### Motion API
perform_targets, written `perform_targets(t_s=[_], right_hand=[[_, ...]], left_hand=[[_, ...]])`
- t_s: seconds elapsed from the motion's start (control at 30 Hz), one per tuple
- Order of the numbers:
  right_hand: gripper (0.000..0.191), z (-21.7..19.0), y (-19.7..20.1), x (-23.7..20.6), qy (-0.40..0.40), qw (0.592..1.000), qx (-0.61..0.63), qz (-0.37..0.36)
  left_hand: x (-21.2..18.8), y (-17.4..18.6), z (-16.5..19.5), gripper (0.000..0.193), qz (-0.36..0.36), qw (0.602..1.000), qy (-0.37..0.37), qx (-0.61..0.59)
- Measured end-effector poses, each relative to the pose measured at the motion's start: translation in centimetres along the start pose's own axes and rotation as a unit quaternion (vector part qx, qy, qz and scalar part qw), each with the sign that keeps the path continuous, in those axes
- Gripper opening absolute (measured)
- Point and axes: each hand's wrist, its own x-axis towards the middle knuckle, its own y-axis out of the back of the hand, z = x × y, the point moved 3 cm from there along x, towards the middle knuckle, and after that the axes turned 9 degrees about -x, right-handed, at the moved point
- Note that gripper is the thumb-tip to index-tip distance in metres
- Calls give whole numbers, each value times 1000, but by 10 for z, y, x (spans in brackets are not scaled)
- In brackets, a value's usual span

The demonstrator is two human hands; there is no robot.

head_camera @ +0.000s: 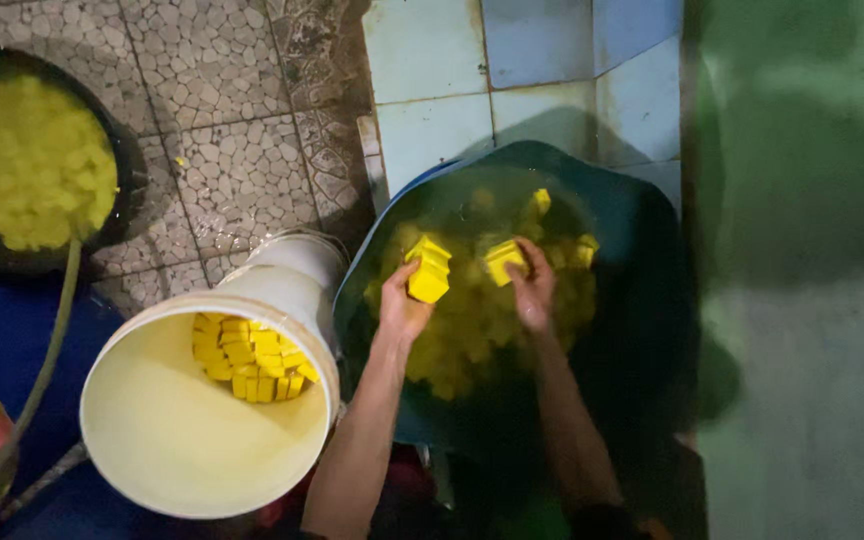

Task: The person washes yellow tofu cubes in a large water-filled basin, rubbing and turning individual pieces by hand, then places the washed pieces into a white bucket. At the end the person uses a pink plastic scoop to pour water over the tofu in the basin.

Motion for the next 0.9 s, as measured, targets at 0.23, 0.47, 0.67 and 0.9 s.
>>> perform_targets(t_s=[0.23, 0.47, 0.67, 0.9], right_hand=[[53, -134, -73, -153, 348, 896, -273, -33], [106, -172, -180, -219, -39, 965, -164, -203], [70, -111, -290, -242, 179, 908, -110, -363], [65, -29, -426, -261, 70, 862, -206, -458]], left_hand=[[-81, -54, 18, 66, -166, 980, 36, -106], [-185, -46, 114, 53, -188, 977, -91, -45], [-267, -9, 208, 58, -45, 887, -291, 356], [-409, 73, 306, 47, 170, 726, -509, 430]])
